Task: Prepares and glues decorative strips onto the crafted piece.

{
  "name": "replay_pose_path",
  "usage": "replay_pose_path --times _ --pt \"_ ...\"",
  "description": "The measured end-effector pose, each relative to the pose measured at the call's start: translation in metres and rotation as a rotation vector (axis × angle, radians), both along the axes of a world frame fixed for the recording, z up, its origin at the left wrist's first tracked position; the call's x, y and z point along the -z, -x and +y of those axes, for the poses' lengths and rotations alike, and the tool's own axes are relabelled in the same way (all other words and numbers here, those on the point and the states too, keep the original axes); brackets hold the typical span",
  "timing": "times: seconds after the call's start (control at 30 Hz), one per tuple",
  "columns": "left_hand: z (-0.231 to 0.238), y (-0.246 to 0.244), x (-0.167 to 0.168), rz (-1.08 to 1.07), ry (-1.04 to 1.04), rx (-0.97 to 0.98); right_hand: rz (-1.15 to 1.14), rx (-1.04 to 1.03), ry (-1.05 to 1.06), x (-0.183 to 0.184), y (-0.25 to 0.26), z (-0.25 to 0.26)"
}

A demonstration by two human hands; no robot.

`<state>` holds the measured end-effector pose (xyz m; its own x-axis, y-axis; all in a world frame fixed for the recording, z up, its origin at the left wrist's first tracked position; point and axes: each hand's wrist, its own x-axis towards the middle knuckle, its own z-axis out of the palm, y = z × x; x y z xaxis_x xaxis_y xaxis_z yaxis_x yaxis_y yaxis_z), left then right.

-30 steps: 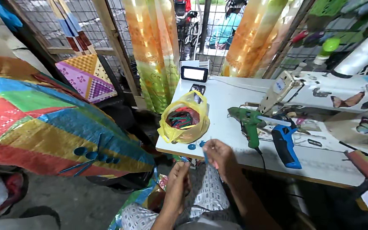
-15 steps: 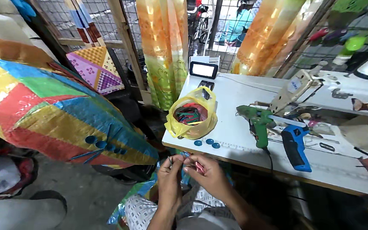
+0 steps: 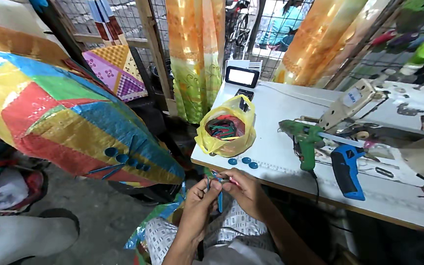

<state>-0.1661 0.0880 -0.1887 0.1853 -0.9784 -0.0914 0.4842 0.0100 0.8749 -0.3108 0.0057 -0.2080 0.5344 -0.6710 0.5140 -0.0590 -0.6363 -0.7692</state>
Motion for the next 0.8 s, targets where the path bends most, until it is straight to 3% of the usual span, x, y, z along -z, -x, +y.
replay_pose_path --times 0.3,0.5,0.7,0.8 --pt "0.002 -0.005 0.002 0.083 0.034 0.153 0.052 -0.041 0.087 -0.007 0.008 -0.002" --pt "0.004 -0.003 0.001 0.017 0.084 0.227 0.052 0.093 0.111 -0.005 0.012 -0.004" --pt "0.004 -0.001 -0.001 -0.332 0.141 0.083 -0.041 -0.042 -0.105 -0.019 0.028 -0.006" --pt "0.002 0.002 0.001 -0.257 0.107 0.086 -0.036 -0.088 -0.188 -0.023 0.024 -0.001"
